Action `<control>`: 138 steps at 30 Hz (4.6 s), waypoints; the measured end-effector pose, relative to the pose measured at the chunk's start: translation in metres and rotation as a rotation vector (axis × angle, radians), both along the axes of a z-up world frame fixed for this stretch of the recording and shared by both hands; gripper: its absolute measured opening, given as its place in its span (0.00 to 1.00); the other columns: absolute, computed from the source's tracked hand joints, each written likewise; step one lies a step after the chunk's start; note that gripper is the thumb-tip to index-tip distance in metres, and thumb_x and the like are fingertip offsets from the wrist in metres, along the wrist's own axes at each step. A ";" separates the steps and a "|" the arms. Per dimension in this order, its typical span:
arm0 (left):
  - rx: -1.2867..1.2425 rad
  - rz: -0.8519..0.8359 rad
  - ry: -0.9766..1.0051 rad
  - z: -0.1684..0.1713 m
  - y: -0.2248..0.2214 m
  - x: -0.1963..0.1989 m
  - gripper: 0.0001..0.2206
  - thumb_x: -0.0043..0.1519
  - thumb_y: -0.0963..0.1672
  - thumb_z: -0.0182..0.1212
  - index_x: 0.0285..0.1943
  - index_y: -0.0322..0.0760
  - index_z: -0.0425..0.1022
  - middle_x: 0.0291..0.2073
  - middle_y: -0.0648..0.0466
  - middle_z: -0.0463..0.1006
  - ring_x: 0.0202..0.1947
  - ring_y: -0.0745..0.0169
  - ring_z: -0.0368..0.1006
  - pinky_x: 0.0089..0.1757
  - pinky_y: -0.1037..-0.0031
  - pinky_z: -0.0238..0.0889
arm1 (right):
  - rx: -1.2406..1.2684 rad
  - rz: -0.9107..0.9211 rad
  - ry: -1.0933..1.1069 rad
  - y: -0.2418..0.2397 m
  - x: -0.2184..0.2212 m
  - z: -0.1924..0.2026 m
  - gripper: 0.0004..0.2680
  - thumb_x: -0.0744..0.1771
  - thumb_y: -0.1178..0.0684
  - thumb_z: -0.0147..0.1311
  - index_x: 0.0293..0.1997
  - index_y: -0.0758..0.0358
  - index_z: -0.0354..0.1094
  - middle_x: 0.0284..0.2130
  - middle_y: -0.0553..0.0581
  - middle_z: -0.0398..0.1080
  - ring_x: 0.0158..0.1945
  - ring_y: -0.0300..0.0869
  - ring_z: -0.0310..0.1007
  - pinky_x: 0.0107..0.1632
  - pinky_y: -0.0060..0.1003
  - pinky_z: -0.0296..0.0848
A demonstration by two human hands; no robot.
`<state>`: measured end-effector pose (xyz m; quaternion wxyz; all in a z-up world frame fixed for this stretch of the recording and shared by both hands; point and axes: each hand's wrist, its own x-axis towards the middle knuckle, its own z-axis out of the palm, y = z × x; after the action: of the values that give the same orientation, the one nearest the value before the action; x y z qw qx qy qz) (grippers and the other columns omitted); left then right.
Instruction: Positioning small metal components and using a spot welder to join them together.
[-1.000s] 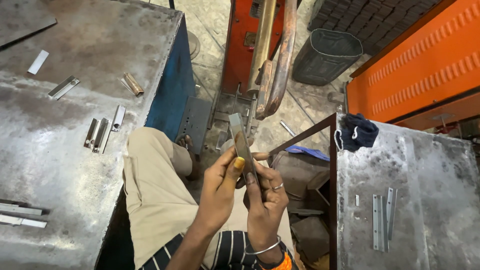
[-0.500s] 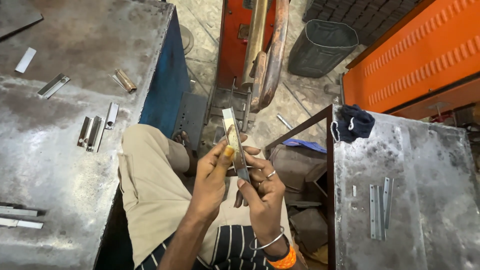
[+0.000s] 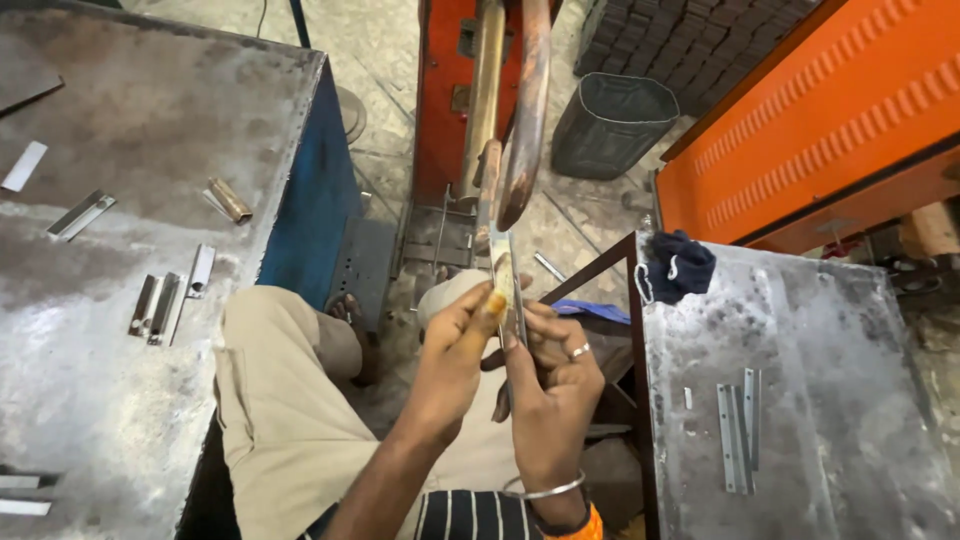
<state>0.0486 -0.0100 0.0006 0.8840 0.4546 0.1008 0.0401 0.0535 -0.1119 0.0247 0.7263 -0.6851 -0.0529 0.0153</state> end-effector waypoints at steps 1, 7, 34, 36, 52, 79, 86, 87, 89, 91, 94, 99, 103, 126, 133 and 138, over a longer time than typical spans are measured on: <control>-0.004 -0.003 -0.003 0.001 0.000 0.002 0.18 0.71 0.46 0.48 0.60 0.26 0.73 0.44 0.52 0.82 0.40 0.71 0.76 0.40 0.79 0.72 | -0.004 -0.003 -0.003 0.000 0.002 0.000 0.07 0.67 0.66 0.53 0.49 0.74 0.67 0.39 0.57 0.78 0.25 0.29 0.71 0.17 0.25 0.64; 0.003 0.037 0.029 0.010 0.001 0.004 0.17 0.69 0.46 0.46 0.62 0.31 0.72 0.43 0.52 0.83 0.41 0.71 0.78 0.38 0.80 0.72 | 0.014 0.033 0.083 -0.001 0.008 0.000 0.08 0.67 0.66 0.53 0.51 0.73 0.68 0.34 0.58 0.77 0.27 0.31 0.76 0.15 0.26 0.62; 1.022 0.622 -0.124 0.030 0.005 -0.008 0.16 0.72 0.47 0.48 0.56 0.31 0.78 0.53 0.46 0.80 0.54 0.50 0.76 0.54 0.62 0.65 | 0.019 0.240 0.029 0.009 0.048 0.003 0.19 0.66 0.68 0.54 0.65 0.73 0.60 0.30 0.53 0.76 0.28 0.28 0.71 0.26 0.22 0.66; 1.127 0.607 -0.136 0.027 0.004 -0.008 0.17 0.72 0.46 0.49 0.61 0.32 0.78 0.60 0.42 0.75 0.56 0.42 0.71 0.55 0.57 0.61 | -0.013 0.257 0.029 0.011 0.051 0.006 0.19 0.66 0.68 0.54 0.65 0.72 0.60 0.31 0.53 0.77 0.29 0.29 0.72 0.27 0.22 0.67; 1.342 0.563 -0.131 0.022 0.002 -0.002 0.21 0.72 0.49 0.49 0.67 0.33 0.73 0.69 0.44 0.68 0.65 0.43 0.64 0.60 0.54 0.53 | -0.027 0.273 -0.017 0.014 0.060 0.000 0.18 0.67 0.68 0.54 0.65 0.74 0.60 0.33 0.52 0.75 0.36 0.29 0.72 0.37 0.23 0.71; 1.490 0.580 -0.063 0.029 -0.005 -0.045 0.21 0.67 0.52 0.54 0.65 0.39 0.74 0.68 0.46 0.66 0.68 0.45 0.60 0.65 0.51 0.43 | 0.006 0.217 0.015 -0.001 0.010 -0.011 0.18 0.65 0.70 0.51 0.62 0.70 0.60 0.42 0.57 0.78 0.46 0.35 0.78 0.52 0.31 0.78; 1.088 0.602 0.051 -0.018 0.012 -0.052 0.10 0.63 0.46 0.61 0.49 0.39 0.79 0.59 0.51 0.77 0.59 0.53 0.72 0.58 0.60 0.58 | -0.143 0.177 0.039 0.000 -0.008 -0.001 0.18 0.66 0.67 0.55 0.64 0.69 0.62 0.29 0.54 0.76 0.22 0.27 0.63 0.22 0.24 0.59; 0.864 0.610 0.115 -0.029 0.017 -0.046 0.07 0.62 0.45 0.63 0.43 0.38 0.78 0.55 0.52 0.80 0.55 0.57 0.77 0.53 0.66 0.67 | -0.148 0.193 0.054 0.003 -0.007 0.004 0.18 0.66 0.66 0.55 0.64 0.68 0.61 0.26 0.54 0.76 0.18 0.27 0.62 0.18 0.25 0.59; 0.466 0.591 0.053 -0.054 0.030 -0.044 0.08 0.64 0.43 0.65 0.46 0.33 0.74 0.55 0.48 0.79 0.53 0.57 0.74 0.53 0.66 0.67 | -0.131 0.237 0.100 0.008 -0.016 0.001 0.18 0.66 0.65 0.55 0.63 0.68 0.61 0.27 0.54 0.77 0.18 0.27 0.62 0.18 0.25 0.59; 0.076 0.574 -0.002 -0.064 0.047 -0.049 0.12 0.65 0.42 0.66 0.49 0.29 0.69 0.55 0.44 0.78 0.50 0.58 0.71 0.52 0.67 0.66 | -0.111 0.295 0.159 0.016 -0.026 -0.004 0.17 0.66 0.65 0.56 0.62 0.69 0.62 0.28 0.53 0.78 0.18 0.28 0.61 0.18 0.24 0.59; -0.446 0.369 -0.072 -0.071 0.081 -0.064 0.22 0.62 0.48 0.59 0.62 0.32 0.67 0.49 0.46 0.81 0.48 0.56 0.79 0.49 0.67 0.73 | -0.093 0.557 0.232 0.026 -0.035 -0.021 0.14 0.66 0.61 0.56 0.58 0.67 0.62 0.27 0.52 0.76 0.19 0.30 0.65 0.20 0.27 0.63; 0.321 0.526 0.515 -0.145 0.185 -0.137 0.24 0.59 0.41 0.69 0.63 0.26 0.67 0.39 0.44 0.84 0.32 0.54 0.81 0.34 0.69 0.75 | -0.707 0.711 -0.128 0.031 -0.035 -0.046 0.11 0.66 0.48 0.61 0.49 0.64 0.72 0.25 0.57 0.76 0.22 0.40 0.71 0.26 0.38 0.67; 0.844 0.710 0.985 -0.188 0.277 -0.239 0.41 0.58 0.43 0.74 0.76 0.30 0.49 0.38 0.35 0.81 0.34 0.52 0.80 0.26 0.63 0.66 | -0.638 0.742 -0.025 0.017 -0.025 -0.061 0.12 0.65 0.50 0.61 0.50 0.63 0.72 0.26 0.57 0.77 0.24 0.42 0.75 0.30 0.37 0.72; 0.948 0.014 0.135 -0.085 -0.030 -0.028 0.28 0.59 0.39 0.66 0.70 0.31 0.61 0.60 0.45 0.76 0.49 0.58 0.77 0.48 0.68 0.70 | -1.522 -0.974 -0.025 -0.366 0.084 -0.258 0.10 0.57 0.50 0.69 0.36 0.59 0.76 0.36 0.59 0.76 0.42 0.55 0.75 0.44 0.50 0.70; 0.912 -0.173 0.177 -0.097 -0.053 -0.029 0.26 0.59 0.41 0.65 0.68 0.32 0.64 0.55 0.48 0.80 0.46 0.61 0.79 0.45 0.70 0.71 | -1.162 -0.937 0.223 -0.365 0.077 -0.290 0.07 0.63 0.50 0.68 0.36 0.60 0.77 0.31 0.59 0.77 0.35 0.52 0.77 0.42 0.48 0.74; 0.503 -0.211 0.183 -0.124 -0.045 -0.019 0.21 0.65 0.40 0.59 0.68 0.29 0.66 0.55 0.44 0.81 0.50 0.58 0.79 0.49 0.73 0.70 | -0.221 -0.530 0.112 -0.258 0.069 -0.247 0.06 0.67 0.62 0.57 0.47 0.70 0.68 0.33 0.55 0.75 0.27 0.41 0.76 0.32 0.35 0.76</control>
<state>0.0294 -0.0545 -0.1232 0.7301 0.6693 0.1190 -0.0695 0.1226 -0.3702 -0.2223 0.6278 -0.7481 0.1700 -0.1313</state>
